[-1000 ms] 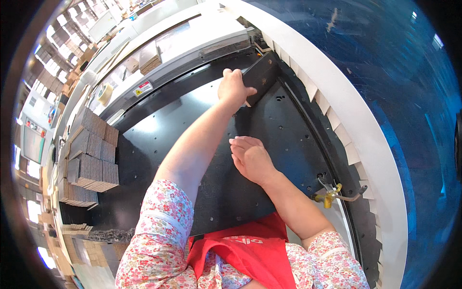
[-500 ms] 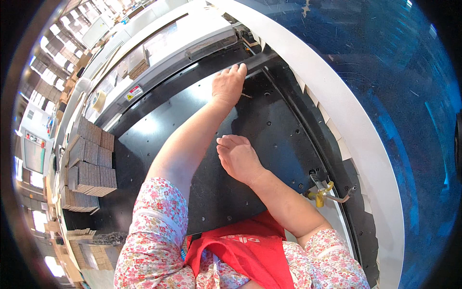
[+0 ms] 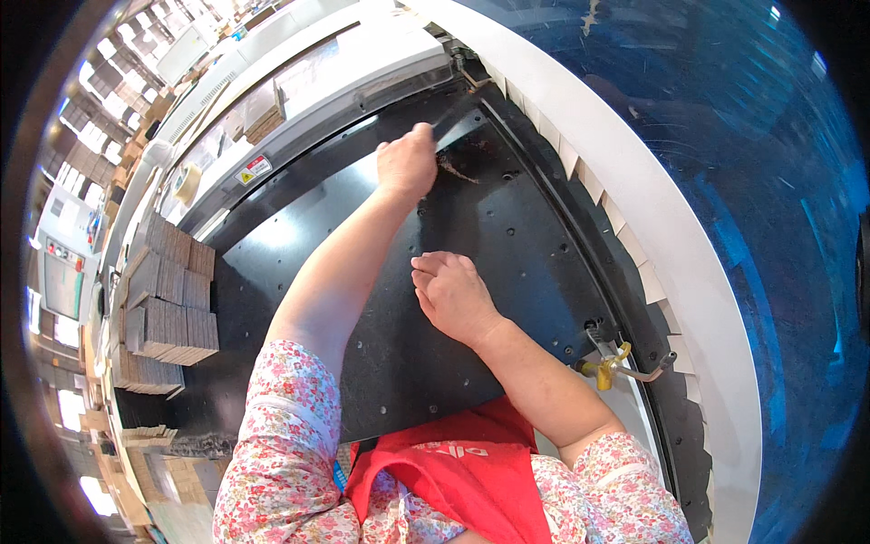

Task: The person picks up dark wood panels from a stack, places them into a machinery slot for processing, and luego places the processed panels onto a different stack on a blue pallet.

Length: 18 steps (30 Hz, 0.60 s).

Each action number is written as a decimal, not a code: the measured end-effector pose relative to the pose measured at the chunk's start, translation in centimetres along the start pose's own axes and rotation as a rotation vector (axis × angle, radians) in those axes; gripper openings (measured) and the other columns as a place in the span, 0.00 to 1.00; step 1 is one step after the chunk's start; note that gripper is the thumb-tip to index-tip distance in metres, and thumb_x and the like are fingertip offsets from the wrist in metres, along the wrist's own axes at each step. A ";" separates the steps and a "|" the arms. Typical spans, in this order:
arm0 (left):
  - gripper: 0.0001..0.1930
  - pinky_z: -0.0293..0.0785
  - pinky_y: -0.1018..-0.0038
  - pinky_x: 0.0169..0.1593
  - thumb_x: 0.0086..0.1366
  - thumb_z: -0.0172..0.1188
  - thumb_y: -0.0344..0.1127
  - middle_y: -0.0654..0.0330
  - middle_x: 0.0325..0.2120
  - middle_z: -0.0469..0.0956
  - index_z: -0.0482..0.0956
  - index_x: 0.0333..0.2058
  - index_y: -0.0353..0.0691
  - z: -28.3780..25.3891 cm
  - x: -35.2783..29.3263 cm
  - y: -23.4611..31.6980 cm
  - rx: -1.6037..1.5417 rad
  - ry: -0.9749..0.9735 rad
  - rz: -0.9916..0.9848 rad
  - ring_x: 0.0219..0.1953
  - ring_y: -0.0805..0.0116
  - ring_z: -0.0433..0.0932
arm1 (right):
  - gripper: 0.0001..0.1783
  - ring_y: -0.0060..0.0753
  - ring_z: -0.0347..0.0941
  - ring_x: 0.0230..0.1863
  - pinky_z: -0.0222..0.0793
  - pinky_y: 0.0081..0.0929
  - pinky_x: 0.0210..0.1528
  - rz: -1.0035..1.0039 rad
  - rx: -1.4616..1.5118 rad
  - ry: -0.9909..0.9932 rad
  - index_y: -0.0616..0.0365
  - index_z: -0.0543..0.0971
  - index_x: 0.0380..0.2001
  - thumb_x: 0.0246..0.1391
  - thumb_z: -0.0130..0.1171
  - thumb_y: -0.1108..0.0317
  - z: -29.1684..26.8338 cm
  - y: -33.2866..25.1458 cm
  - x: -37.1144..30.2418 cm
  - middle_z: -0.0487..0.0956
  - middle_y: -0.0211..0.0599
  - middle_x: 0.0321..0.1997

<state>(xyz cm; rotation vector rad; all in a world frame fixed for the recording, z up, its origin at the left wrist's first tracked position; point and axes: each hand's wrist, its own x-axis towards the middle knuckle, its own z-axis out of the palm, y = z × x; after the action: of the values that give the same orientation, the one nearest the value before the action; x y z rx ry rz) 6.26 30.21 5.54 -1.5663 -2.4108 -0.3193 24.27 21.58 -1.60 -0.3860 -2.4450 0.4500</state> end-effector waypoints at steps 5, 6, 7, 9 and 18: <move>0.16 0.71 0.56 0.51 0.68 0.53 0.42 0.41 0.40 0.79 0.71 0.45 0.34 0.0 1.0 -3.0 -0.652 0.173 -0.327 0.45 0.44 0.78 | 0.11 0.34 0.70 0.56 0.62 0.35 0.58 0.012 0.022 0.000 0.55 0.83 0.39 0.57 0.55 0.66 0.0 -0.3 0.1 0.79 0.30 0.52; 0.14 0.71 0.60 0.51 0.68 0.54 0.39 0.44 0.40 0.79 0.71 0.44 0.34 0.2 1.0 -2.7 -0.800 0.255 -0.357 0.44 0.49 0.78 | 0.11 0.34 0.70 0.55 0.62 0.35 0.58 0.016 0.018 -0.003 0.55 0.83 0.39 0.57 0.55 0.66 0.0 -0.3 0.1 0.79 0.31 0.52; 0.13 0.71 0.64 0.51 0.67 0.54 0.37 0.47 0.41 0.79 0.71 0.44 0.34 0.6 1.1 -2.0 -0.947 0.338 -0.386 0.44 0.54 0.78 | 0.11 0.35 0.70 0.56 0.62 0.36 0.58 0.020 0.030 -0.011 0.57 0.83 0.39 0.56 0.56 0.66 0.0 -0.3 0.2 0.78 0.32 0.52; 0.11 0.71 0.68 0.51 0.65 0.56 0.33 0.51 0.42 0.78 0.72 0.44 0.34 1.3 1.2 -1.4 -1.158 0.359 -0.335 0.44 0.60 0.77 | 0.11 0.37 0.70 0.57 0.63 0.38 0.59 0.022 0.055 -0.035 0.59 0.82 0.39 0.54 0.59 0.67 -0.2 -0.5 0.1 0.77 0.34 0.54; 0.13 0.73 0.73 0.42 0.61 0.64 0.29 0.59 0.32 0.82 0.76 0.44 0.36 2.5 -1.0 1.5 -0.862 0.091 -0.162 0.34 0.72 0.78 | 0.12 0.34 0.68 0.59 0.61 0.35 0.60 0.037 0.046 -0.063 0.56 0.82 0.39 0.57 0.53 0.66 -0.3 -0.2 0.2 0.77 0.31 0.55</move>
<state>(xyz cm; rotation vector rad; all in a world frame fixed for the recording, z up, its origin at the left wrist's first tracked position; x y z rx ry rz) 7.83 30.71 2.95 -1.5549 -2.4536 -1.5863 24.33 21.54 -1.18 -0.4043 -2.4868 0.5403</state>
